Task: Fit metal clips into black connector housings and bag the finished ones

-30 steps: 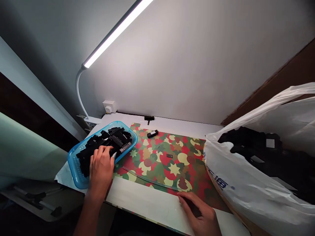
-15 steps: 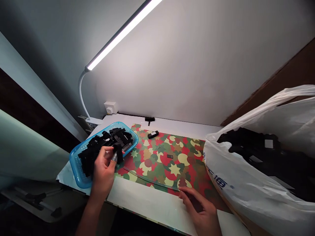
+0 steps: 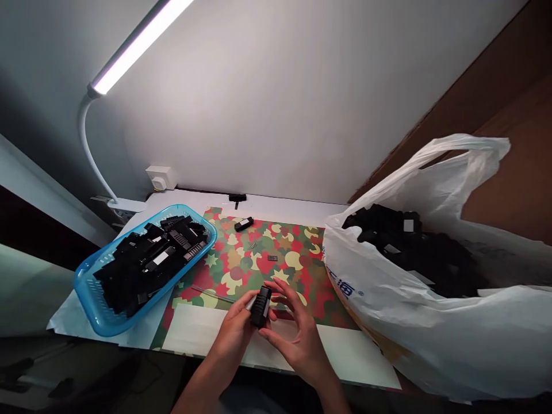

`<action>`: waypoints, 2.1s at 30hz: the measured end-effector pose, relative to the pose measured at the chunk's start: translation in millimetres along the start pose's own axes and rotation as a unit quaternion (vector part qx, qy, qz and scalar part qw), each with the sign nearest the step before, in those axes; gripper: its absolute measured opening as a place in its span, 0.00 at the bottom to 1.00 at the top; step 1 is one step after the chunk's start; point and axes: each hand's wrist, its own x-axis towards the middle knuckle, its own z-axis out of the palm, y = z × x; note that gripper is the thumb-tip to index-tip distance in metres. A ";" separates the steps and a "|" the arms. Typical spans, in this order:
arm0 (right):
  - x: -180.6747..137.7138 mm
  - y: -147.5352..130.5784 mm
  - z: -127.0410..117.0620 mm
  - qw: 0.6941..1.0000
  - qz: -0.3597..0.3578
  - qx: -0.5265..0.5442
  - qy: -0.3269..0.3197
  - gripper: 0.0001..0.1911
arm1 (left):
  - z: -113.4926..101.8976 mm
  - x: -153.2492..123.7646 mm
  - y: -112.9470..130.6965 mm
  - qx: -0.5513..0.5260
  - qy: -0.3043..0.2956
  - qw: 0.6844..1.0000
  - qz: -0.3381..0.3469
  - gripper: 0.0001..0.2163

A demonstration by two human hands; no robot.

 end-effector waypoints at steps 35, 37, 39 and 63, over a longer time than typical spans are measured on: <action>-2.4 8.7 32.6 0.973 0.061 0.139 0.171 0.14 | 2.8 -13.5 -28.4 0.111 0.051 0.992 -0.010 0.43; -3.3 9.4 36.5 0.974 0.056 0.111 0.190 0.14 | 2.5 -12.8 -27.3 0.102 0.042 0.994 -0.017 0.44; -3.3 9.3 39.2 0.975 0.040 0.080 0.203 0.14 | 2.5 -11.6 -25.9 0.095 0.041 0.994 -0.023 0.46; -2.4 5.1 21.0 0.956 -0.170 -0.173 0.163 0.18 | -10.3 -1.5 -13.0 0.000 -0.069 0.995 -0.072 0.27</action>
